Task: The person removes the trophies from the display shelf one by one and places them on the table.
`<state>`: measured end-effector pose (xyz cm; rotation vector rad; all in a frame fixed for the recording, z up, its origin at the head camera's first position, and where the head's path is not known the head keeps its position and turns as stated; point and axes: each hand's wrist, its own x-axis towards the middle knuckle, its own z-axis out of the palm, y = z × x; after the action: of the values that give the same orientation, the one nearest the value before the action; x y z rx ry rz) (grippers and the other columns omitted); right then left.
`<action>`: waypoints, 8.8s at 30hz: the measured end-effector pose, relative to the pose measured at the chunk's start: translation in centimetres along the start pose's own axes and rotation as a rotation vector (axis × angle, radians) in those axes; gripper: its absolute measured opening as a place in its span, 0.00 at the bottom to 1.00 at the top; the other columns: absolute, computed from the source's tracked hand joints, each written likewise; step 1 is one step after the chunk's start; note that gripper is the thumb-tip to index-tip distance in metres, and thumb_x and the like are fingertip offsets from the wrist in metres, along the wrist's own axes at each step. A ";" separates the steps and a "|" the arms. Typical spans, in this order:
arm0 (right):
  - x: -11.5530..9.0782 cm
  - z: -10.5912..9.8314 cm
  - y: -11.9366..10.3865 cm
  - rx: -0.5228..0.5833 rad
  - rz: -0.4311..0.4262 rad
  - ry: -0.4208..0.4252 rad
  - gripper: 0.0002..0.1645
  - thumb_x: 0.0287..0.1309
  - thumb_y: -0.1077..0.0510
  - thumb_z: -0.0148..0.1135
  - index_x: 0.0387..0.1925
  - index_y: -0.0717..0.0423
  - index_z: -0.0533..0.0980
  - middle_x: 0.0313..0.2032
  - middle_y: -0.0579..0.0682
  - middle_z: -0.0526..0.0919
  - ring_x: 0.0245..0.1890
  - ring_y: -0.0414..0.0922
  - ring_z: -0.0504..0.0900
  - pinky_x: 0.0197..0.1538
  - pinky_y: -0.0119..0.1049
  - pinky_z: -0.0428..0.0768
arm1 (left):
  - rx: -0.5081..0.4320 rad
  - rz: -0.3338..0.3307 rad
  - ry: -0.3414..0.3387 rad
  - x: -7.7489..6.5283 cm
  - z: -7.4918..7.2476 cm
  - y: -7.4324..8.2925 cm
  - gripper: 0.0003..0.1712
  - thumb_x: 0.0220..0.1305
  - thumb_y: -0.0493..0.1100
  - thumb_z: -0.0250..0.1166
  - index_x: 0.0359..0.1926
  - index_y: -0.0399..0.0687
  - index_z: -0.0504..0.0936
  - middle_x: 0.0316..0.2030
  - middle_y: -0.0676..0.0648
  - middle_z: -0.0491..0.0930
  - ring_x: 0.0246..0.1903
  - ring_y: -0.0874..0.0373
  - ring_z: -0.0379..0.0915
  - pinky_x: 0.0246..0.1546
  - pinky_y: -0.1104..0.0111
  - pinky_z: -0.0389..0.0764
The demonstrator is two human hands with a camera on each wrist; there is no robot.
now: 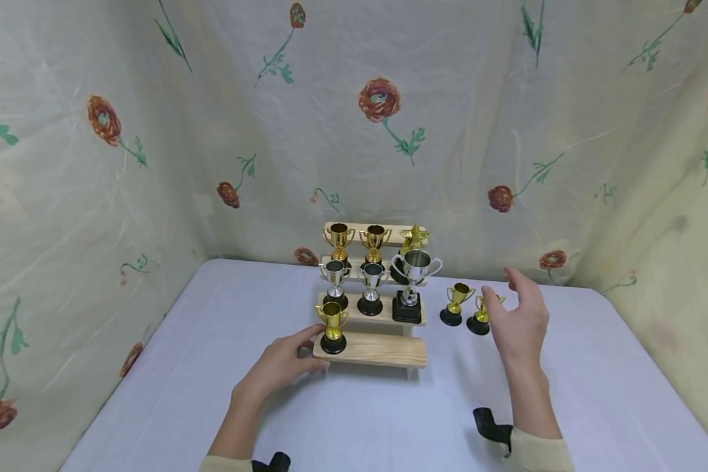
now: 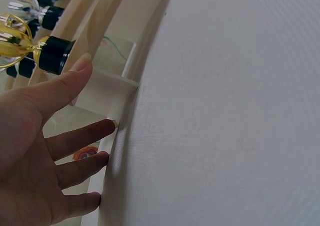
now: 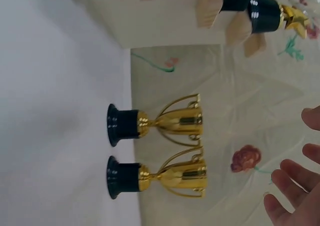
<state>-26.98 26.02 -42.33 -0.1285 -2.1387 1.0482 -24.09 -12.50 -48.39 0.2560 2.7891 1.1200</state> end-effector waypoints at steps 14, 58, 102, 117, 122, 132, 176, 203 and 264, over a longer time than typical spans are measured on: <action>-1.3 -0.1 -3.8 0.064 -0.155 0.063 0.24 0.58 0.60 0.69 0.58 0.55 0.78 0.51 0.56 0.84 0.51 0.51 0.79 0.55 0.30 0.68 | -0.002 0.002 -0.002 -0.1 0.0 0.0 0.41 0.55 0.60 0.73 0.69 0.73 0.68 0.50 0.51 0.85 0.57 0.48 0.77 0.57 0.45 0.73; -4.1 0.7 -8.3 0.233 -0.403 -0.184 0.20 0.55 0.69 0.69 0.50 0.56 0.82 0.40 0.53 0.88 0.40 0.46 0.83 0.47 0.25 0.75 | 0.000 -0.007 -0.011 -0.1 -0.1 0.3 0.41 0.54 0.61 0.73 0.69 0.73 0.69 0.51 0.49 0.85 0.57 0.46 0.77 0.57 0.44 0.73; -7.4 5.2 -10.0 0.353 -0.294 -0.591 0.26 0.55 0.63 0.72 0.57 0.51 0.79 0.44 0.50 0.88 0.43 0.47 0.86 0.48 0.45 0.82 | 0.002 -0.001 -0.002 0.0 -0.1 0.2 0.41 0.54 0.62 0.73 0.69 0.76 0.68 0.51 0.51 0.85 0.57 0.49 0.77 0.58 0.46 0.73; -8.3 6.5 -10.6 0.374 -0.196 -0.636 0.22 0.55 0.63 0.72 0.53 0.51 0.81 0.41 0.48 0.88 0.41 0.44 0.84 0.49 0.43 0.82 | 0.007 -0.003 -0.020 0.1 0.0 0.5 0.41 0.55 0.63 0.72 0.69 0.77 0.67 0.52 0.52 0.84 0.59 0.48 0.76 0.59 0.45 0.72; -8.3 6.6 -10.8 0.362 -0.202 -0.633 0.22 0.56 0.62 0.72 0.53 0.48 0.81 0.41 0.49 0.88 0.41 0.43 0.84 0.49 0.43 0.82 | 0.020 -0.003 -0.016 0.2 0.1 0.6 0.41 0.54 0.64 0.72 0.69 0.77 0.67 0.52 0.52 0.84 0.59 0.48 0.76 0.59 0.44 0.72; -8.4 7.4 -10.6 0.347 -0.194 -0.682 0.23 0.55 0.63 0.72 0.54 0.50 0.81 0.42 0.47 0.87 0.41 0.44 0.84 0.49 0.42 0.82 | 0.021 -0.024 -0.015 0.1 0.0 0.4 0.41 0.55 0.62 0.72 0.69 0.78 0.67 0.53 0.51 0.83 0.60 0.48 0.75 0.60 0.43 0.71; -8.7 10.1 -10.6 0.426 -0.054 -0.635 0.07 0.58 0.62 0.69 0.39 0.53 0.86 0.35 0.50 0.89 0.32 0.38 0.83 0.37 0.29 0.81 | -0.006 -0.033 -0.007 -0.2 -0.2 0.4 0.42 0.55 0.59 0.73 0.70 0.78 0.66 0.54 0.52 0.83 0.65 0.45 0.71 0.63 0.40 0.67; -7.7 8.3 -10.6 0.423 -0.044 -0.577 0.08 0.59 0.63 0.68 0.41 0.58 0.86 0.38 0.52 0.89 0.32 0.38 0.82 0.36 0.28 0.80 | 0.005 -0.008 -0.003 -0.2 -0.1 0.3 0.40 0.56 0.60 0.72 0.69 0.75 0.69 0.55 0.51 0.84 0.63 0.45 0.73 0.62 0.41 0.68; -2.8 0.9 -7.2 0.339 0.011 -0.528 0.11 0.62 0.62 0.66 0.46 0.59 0.84 0.40 0.60 0.88 0.32 0.36 0.86 0.41 0.27 0.82 | -0.002 0.011 0.000 -0.3 0.4 0.3 0.39 0.56 0.60 0.72 0.68 0.76 0.68 0.54 0.52 0.83 0.64 0.47 0.72 0.63 0.42 0.67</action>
<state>-23.99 19.59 -39.06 0.3341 -2.3682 1.5666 -23.71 -12.14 -48.46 0.2723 2.7894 1.1254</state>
